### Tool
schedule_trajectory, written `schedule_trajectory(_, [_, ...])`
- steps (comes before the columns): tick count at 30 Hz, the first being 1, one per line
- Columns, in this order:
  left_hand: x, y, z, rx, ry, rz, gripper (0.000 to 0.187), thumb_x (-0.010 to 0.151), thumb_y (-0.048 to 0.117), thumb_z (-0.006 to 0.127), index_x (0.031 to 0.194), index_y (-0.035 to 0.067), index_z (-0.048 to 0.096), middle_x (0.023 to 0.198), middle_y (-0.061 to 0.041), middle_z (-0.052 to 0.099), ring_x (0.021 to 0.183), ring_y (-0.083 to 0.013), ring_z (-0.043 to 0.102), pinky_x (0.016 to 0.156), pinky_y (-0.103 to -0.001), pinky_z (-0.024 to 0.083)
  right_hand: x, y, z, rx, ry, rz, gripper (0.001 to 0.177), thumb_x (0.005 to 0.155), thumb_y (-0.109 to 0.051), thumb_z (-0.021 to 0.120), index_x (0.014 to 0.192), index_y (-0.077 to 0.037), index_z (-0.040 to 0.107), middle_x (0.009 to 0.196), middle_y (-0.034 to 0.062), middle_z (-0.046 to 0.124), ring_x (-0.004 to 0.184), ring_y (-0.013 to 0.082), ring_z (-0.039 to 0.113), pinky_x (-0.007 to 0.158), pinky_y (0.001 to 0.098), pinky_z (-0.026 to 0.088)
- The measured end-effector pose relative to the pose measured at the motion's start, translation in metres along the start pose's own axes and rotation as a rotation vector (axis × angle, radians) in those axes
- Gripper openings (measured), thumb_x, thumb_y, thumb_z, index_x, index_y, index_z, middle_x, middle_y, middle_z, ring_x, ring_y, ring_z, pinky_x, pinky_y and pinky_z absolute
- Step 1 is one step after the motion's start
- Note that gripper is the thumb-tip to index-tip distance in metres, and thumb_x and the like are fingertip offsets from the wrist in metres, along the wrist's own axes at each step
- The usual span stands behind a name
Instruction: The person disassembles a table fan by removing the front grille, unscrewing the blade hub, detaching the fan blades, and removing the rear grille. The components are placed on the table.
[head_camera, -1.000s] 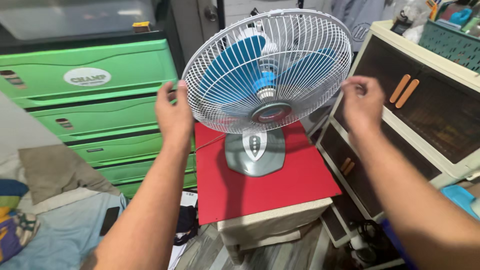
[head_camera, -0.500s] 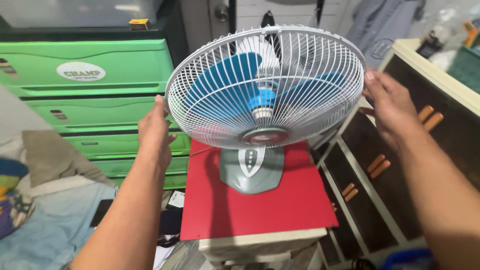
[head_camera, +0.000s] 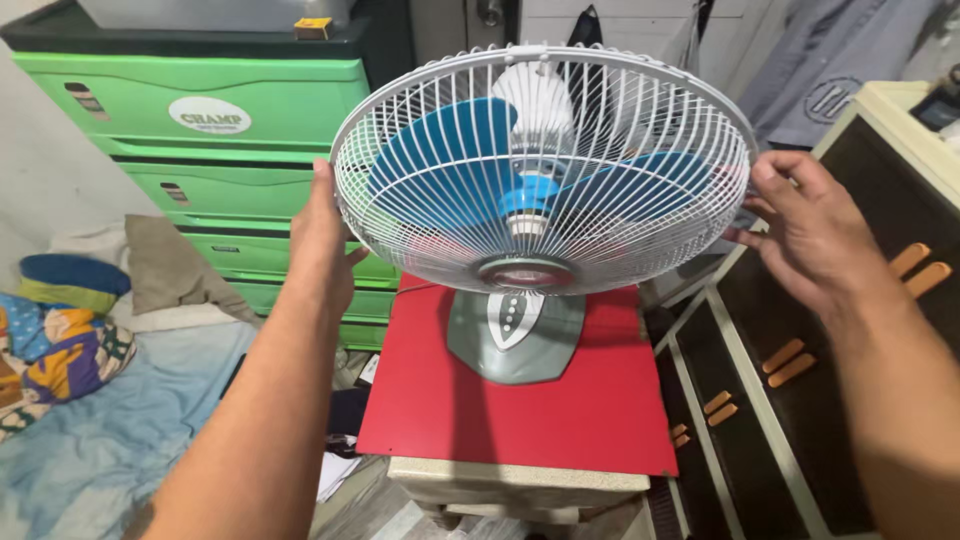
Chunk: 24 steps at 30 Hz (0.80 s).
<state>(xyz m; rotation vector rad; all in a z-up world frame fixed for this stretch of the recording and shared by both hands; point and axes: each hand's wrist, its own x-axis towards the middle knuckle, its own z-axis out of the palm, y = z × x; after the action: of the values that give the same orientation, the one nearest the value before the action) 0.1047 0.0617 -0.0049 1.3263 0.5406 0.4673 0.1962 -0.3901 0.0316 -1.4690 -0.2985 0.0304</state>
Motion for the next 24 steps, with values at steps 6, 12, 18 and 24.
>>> schedule_trajectory(6, [-0.004, 0.008, -0.001, 0.05, -0.074, -0.026, 0.081, 0.089, 0.075, 0.038, 0.14, 0.016, 0.059, 0.137, -0.004, 0.067, 0.125, -0.0276, 0.06, 0.101, -0.056, 0.043, 0.009, 0.001, -0.005, -0.01, -0.019, 0.019, 0.022, 0.103, -0.031, 0.063, 0.116, -0.016, 0.055, 0.111, 0.0001, 0.064, 0.107, 0.0167, 0.058, 0.096, 0.048, 0.05])
schedule_trajectory(12, [-0.002, 0.016, -0.001, 0.078, -0.127, -0.018, 0.086, 0.087, 0.077, 0.037, 0.146, 0.017, 0.054, 0.145, -0.006, 0.062, 0.139, -0.0292, 0.05, 0.105, -0.059, 0.04, 0.021, 0.007, -0.019, 0.005, -0.114, 0.046, 0.017, 0.103, -0.031, 0.062, 0.111, -0.018, 0.055, 0.112, -0.0028, 0.064, 0.106, 0.016, 0.057, 0.09, 0.0461, 0.048])
schedule_trajectory(18, [-0.007, 0.018, -0.003, 0.087, -0.138, -0.009, 0.084, 0.085, 0.077, 0.039, 0.144, 0.018, 0.056, 0.142, -0.005, 0.064, 0.135, -0.0288, 0.054, 0.1, -0.057, 0.042, 0.03, 0.015, -0.03, 0.093, -0.172, 0.108, 0.018, 0.1, -0.033, 0.064, 0.11, -0.02, 0.058, 0.113, -0.0042, 0.064, 0.109, 0.0153, 0.055, 0.093, 0.0474, 0.046])
schedule_trajectory(24, [-0.007, 0.02, -0.009, 0.101, -0.144, -0.033, 0.087, 0.083, 0.078, 0.045, 0.145, 0.017, 0.056, 0.145, -0.005, 0.062, 0.134, -0.0368, 0.053, 0.092, -0.051, 0.046, 0.036, 0.016, -0.028, 0.246, -0.184, 0.122, 0.023, 0.094, -0.034, 0.074, 0.108, -0.019, 0.062, 0.118, -0.0035, 0.065, 0.117, 0.0195, 0.054, 0.096, 0.0465, 0.043])
